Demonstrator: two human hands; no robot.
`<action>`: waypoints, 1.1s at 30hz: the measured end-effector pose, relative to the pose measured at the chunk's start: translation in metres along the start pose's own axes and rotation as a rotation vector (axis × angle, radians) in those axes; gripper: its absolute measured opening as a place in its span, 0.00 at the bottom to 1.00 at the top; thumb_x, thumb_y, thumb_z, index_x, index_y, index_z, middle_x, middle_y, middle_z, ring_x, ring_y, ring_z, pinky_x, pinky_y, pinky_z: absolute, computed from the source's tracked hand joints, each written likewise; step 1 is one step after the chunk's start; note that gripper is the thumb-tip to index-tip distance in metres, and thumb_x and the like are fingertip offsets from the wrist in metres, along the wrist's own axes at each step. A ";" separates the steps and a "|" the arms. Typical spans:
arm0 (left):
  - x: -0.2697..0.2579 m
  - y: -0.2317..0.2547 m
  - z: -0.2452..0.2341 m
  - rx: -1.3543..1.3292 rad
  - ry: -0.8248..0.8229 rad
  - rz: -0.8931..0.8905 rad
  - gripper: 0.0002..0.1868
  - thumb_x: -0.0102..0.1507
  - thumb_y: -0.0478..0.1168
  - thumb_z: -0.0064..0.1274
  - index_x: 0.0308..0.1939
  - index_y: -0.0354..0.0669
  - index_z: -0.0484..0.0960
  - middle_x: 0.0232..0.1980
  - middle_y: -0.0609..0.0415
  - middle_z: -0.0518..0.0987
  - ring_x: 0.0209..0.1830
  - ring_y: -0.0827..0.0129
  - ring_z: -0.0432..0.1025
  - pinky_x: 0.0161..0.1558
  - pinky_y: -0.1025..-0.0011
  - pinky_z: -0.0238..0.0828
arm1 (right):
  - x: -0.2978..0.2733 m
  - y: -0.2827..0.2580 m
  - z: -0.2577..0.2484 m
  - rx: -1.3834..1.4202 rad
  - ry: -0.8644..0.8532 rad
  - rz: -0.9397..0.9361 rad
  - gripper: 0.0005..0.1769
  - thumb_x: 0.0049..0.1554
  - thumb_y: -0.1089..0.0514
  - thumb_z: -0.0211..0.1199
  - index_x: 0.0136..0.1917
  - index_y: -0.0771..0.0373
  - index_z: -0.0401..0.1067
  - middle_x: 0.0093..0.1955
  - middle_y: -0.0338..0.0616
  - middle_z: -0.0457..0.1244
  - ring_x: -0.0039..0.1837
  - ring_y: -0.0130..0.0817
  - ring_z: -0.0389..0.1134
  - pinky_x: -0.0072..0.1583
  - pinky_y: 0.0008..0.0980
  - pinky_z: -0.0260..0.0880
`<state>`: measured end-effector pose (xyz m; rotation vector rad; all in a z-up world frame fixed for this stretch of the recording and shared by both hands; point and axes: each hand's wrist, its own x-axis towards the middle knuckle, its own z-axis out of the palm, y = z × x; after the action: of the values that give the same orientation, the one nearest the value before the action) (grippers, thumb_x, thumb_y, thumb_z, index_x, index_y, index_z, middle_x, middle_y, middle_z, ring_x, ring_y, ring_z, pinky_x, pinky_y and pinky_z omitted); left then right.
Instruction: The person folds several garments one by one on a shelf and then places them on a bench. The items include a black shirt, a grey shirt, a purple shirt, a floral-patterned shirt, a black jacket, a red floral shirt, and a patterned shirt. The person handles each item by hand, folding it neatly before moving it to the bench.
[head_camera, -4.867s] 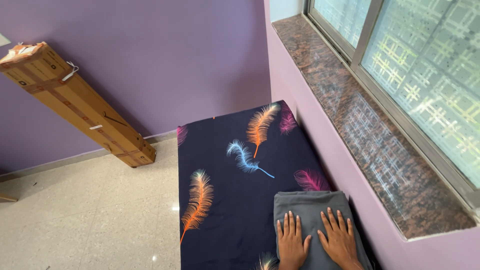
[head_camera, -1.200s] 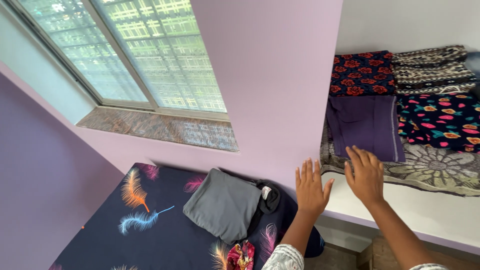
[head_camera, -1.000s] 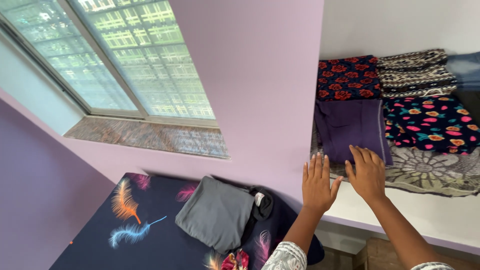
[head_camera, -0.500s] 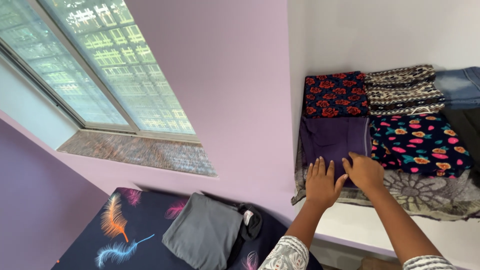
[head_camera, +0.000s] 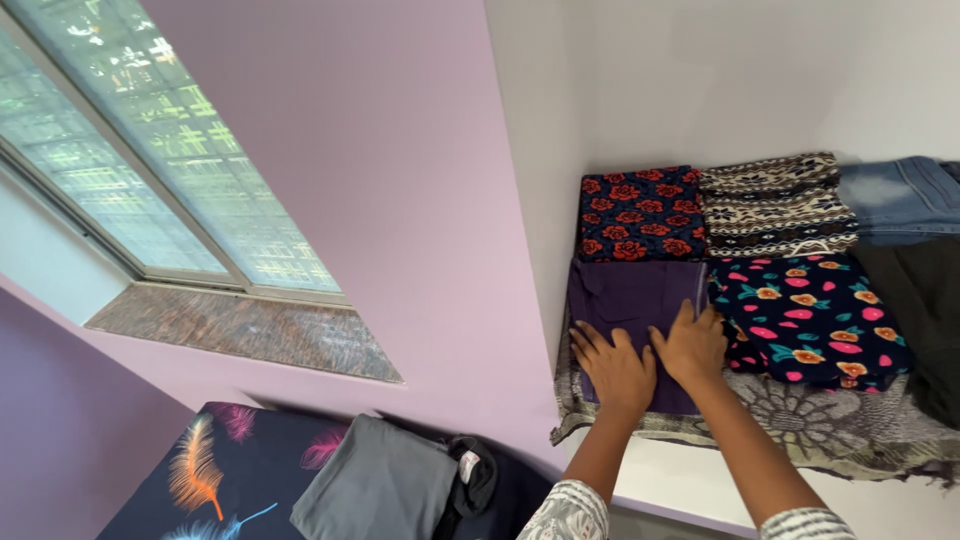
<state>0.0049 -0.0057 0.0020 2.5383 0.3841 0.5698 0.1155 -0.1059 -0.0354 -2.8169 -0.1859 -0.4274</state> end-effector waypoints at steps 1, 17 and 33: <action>0.003 0.001 0.002 0.002 0.023 -0.012 0.26 0.65 0.50 0.54 0.54 0.28 0.71 0.75 0.10 0.45 0.78 0.22 0.37 0.75 0.38 0.28 | 0.006 -0.005 -0.003 -0.018 -0.019 0.023 0.55 0.51 0.29 0.67 0.75 0.70 0.58 0.71 0.69 0.53 0.70 0.61 0.57 0.62 0.54 0.65; 0.003 -0.011 0.025 0.092 0.088 0.021 0.36 0.66 0.54 0.51 0.67 0.27 0.68 0.74 0.15 0.50 0.78 0.25 0.38 0.74 0.38 0.28 | 0.016 -0.032 -0.019 -0.072 -0.106 0.102 0.49 0.48 0.28 0.71 0.70 0.62 0.66 0.70 0.65 0.54 0.69 0.60 0.56 0.62 0.55 0.65; 0.008 -0.019 0.039 0.135 0.034 0.038 0.33 0.68 0.52 0.44 0.69 0.29 0.66 0.76 0.16 0.48 0.79 0.29 0.38 0.73 0.36 0.25 | -0.006 -0.042 -0.042 -0.197 0.288 -0.364 0.31 0.55 0.59 0.64 0.72 0.53 0.68 0.66 0.55 0.62 0.60 0.43 0.63 0.57 0.40 0.66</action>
<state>0.0266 -0.0029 -0.0365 2.6727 0.3990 0.6211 0.0911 -0.0795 0.0123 -2.8656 -0.6287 -0.9731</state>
